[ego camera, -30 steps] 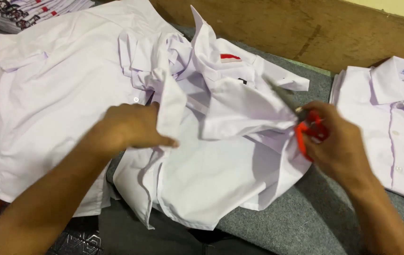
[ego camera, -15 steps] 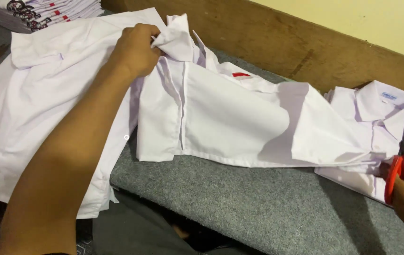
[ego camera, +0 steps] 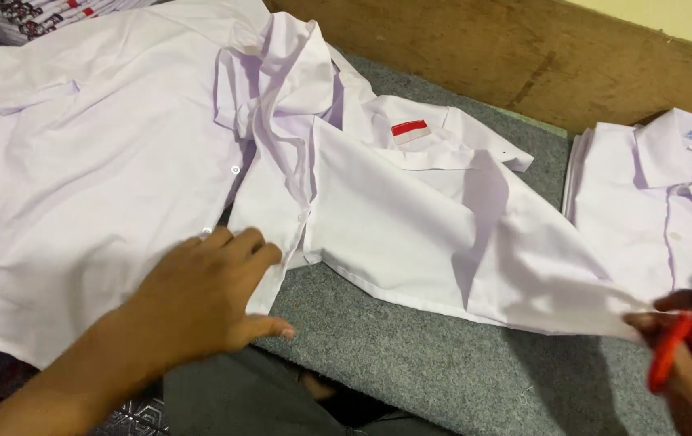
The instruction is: Trimming loose threads from white school shirts using scissors as part of a quality control process.
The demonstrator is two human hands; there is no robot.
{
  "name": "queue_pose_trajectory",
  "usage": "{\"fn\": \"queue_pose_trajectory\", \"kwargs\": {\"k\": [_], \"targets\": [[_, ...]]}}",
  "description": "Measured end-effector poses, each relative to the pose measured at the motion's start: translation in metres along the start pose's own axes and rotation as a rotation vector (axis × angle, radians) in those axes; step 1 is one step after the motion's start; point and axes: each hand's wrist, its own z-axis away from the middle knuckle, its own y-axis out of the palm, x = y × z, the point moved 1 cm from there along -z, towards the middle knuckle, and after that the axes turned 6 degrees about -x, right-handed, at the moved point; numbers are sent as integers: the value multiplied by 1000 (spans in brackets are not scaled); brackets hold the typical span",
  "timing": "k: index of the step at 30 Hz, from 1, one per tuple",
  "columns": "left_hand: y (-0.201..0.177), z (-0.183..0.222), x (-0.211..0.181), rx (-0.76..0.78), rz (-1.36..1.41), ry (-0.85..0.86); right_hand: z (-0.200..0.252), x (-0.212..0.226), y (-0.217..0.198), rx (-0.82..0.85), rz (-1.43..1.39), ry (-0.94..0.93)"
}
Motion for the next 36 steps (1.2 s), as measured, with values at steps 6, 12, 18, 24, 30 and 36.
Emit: {"fn": "queue_pose_trajectory", "kwargs": {"k": [6,12,18,24,30,36], "targets": [[-11,3,36,105,406,-167,17,108,65,295,571,220],[-40,15,77,-37,786,-981,13,79,76,462,823,53],[-26,45,68,224,199,-956,7,91,68,498,927,152],[-14,43,-8,-589,-10,68,27,109,56,242,584,83],[39,34,-60,-318,-57,289,26,124,75,680,388,-45],[57,51,-55,-186,-92,300,19,108,78,637,339,-504]]}}
